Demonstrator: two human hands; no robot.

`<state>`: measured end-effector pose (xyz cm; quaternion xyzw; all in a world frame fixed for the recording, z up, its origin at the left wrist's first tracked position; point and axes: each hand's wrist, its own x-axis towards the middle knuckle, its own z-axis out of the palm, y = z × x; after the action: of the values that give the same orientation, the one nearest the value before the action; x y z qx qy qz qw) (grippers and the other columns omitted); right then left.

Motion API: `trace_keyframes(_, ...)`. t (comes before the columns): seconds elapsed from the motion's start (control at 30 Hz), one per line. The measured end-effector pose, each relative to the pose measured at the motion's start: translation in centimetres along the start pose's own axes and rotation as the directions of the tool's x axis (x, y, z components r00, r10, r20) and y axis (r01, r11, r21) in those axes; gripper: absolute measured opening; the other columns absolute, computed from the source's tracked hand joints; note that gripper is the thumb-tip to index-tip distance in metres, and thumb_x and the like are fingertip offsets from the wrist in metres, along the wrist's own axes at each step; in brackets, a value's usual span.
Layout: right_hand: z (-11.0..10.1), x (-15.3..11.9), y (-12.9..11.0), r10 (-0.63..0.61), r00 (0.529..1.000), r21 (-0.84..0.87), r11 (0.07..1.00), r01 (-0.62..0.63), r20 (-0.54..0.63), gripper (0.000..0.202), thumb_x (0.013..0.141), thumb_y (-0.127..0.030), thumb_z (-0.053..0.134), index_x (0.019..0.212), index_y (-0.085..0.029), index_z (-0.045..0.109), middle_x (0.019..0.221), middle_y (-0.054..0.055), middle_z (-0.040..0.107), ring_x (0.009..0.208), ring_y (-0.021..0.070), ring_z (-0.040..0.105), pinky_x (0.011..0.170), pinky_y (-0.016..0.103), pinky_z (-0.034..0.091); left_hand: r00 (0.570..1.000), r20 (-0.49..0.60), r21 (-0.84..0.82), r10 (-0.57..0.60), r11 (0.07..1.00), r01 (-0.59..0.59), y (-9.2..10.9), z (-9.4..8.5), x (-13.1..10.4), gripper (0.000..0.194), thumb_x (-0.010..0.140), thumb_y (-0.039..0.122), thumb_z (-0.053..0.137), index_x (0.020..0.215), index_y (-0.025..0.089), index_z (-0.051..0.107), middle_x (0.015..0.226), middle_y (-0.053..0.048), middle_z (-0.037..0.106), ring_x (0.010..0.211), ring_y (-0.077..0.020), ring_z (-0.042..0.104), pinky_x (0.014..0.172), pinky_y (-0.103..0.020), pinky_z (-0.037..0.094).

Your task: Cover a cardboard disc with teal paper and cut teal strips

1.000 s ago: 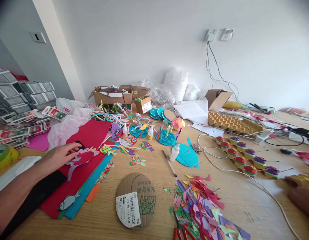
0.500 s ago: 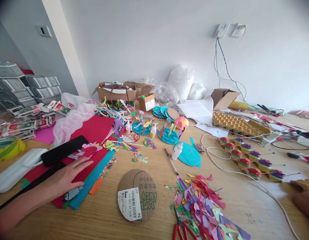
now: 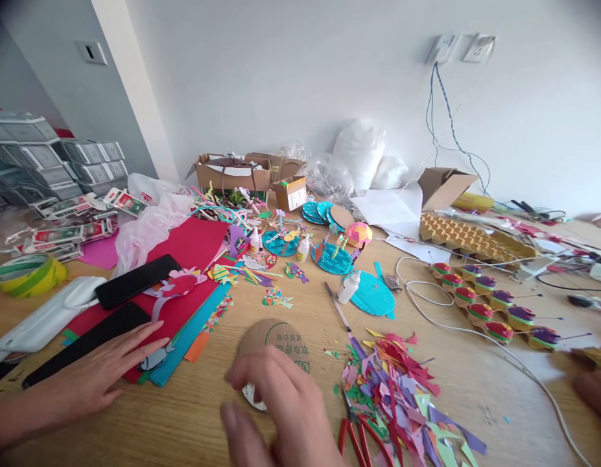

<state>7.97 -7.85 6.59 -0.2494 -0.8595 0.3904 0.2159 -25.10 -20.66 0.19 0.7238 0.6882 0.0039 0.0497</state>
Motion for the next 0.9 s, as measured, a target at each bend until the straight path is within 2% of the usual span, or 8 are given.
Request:
trace_keyframes(0.1,0.7,4.9,-1.6,0.094,0.981,0.11,0.987,-0.113,0.167,0.013,0.082,-0.018,0.048,0.087,-0.02,0.059,0.079,0.001,0.061,0.07,0.012,0.055,0.06,0.023,0.044,0.998,-0.044,0.049,0.036,0.998,-0.034,0.2,0.5,-0.7,0.093,0.051,-0.012,0.039,0.134,0.031,0.031,0.143,-0.005,0.031,0.127,-0.0247,0.032,0.098,-0.04,0.037)
trace_keyframes(0.2,2.9,7.8,-1.4,0.162,0.932,0.334,0.902,-0.273,0.324,0.021,0.076,-0.015,0.049,0.094,-0.018,0.06,0.086,0.003,0.062,0.078,0.0132,0.057,0.063,0.023,0.044,0.992,-0.099,0.099,0.082,0.992,-0.072,-0.1,1.0,-0.9,0.09,0.056,-0.013,0.036,0.134,0.033,0.03,0.141,-0.004,0.036,0.126,-0.0231,0.033,0.098,-0.041,0.037)
trace_keyframes(0.33,6.3,9.8,-0.2,0.191,0.887,0.7,0.553,-0.451,0.421,0.029,0.068,-0.018,0.057,0.097,-0.015,0.058,0.102,0.007,0.058,0.092,0.0166,0.055,0.07,0.026,0.046,0.981,-0.149,0.155,0.122,0.983,-0.098,-0.6,1.9,-0.9,0.081,0.064,-0.011,0.033,0.132,0.033,0.034,0.136,-0.005,0.044,0.123,-0.0211,0.039,0.097,-0.041,0.037)
trace_keyframes(0.43,8.2,10.9,0.5,0.262,0.851,0.788,0.326,-0.522,0.456,0.034,0.059,-0.021,0.067,0.091,-0.014,0.058,0.102,0.007,0.055,0.09,0.0164,0.055,0.074,0.028,0.045,0.973,-0.186,0.181,0.135,0.978,-0.101,-0.8,2.6,-1.0,0.071,0.071,-0.008,0.033,0.131,0.031,0.037,0.132,-0.005,0.048,0.12,-0.0205,0.042,0.096,-0.04,0.038)
trace_keyframes(0.53,9.8,11.7,1.0,0.295,0.804,0.796,0.183,-0.578,0.516,0.038,0.05,-0.019,0.073,0.084,-0.012,0.057,0.088,0.004,0.056,0.081,0.0143,0.056,0.073,0.028,0.044,0.966,-0.216,0.177,0.145,0.978,-0.107,-0.9,2.6,-1.3,0.068,0.074,-0.006,0.033,0.131,0.029,0.036,0.13,-0.006,0.05,0.119,-0.0199,0.043,0.097,-0.038,0.038)
trace_keyframes(0.63,10.9,11.9,1.2,0.305,0.78,0.786,0.135,-0.603,0.546,0.042,0.046,-0.018,0.074,0.083,-0.012,0.056,0.075,0.001,0.056,0.074,0.013,0.056,0.07,0.028,0.043,0.953,-0.266,0.141,0.147,0.984,-0.113,-0.9,1.9,-1.6,0.064,0.077,-0.003,0.033,0.133,0.027,0.034,0.127,-0.005,0.052,0.116,-0.0183,0.046,0.097,-0.034,0.038)
trace_keyframes(0.73,11.5,11.8,1.3,0.302,0.777,0.787,0.116,-0.605,0.553,0.043,0.045,-0.019,0.074,0.083,-0.013,0.055,0.074,0.0,0.058,0.072,0.0127,0.056,0.069,0.027,0.043,0.946,-0.303,0.077,0.116,0.992,-0.097,-0.8,1.4,-1.8,0.061,0.079,0.0,0.033,0.134,0.027,0.032,0.127,-0.004,0.052,0.115,-0.0167,0.047,0.097,-0.031,0.038)
trace_keyframes(0.9,12.1,11.4,1.2,0.309,0.764,0.795,0.043,-0.606,0.566,0.045,0.044,-0.018,0.075,0.083,-0.013,0.054,0.073,0.001,0.061,0.069,0.0135,0.058,0.068,0.028,0.043,0.958,-0.275,-0.048,0.076,0.995,-0.092,-1.0,1.9,-1.8,0.057,0.084,0.005,0.03,0.134,0.033,0.029,0.132,-0.002,0.046,0.117,-0.0159,0.046,0.097,-0.028,0.038)
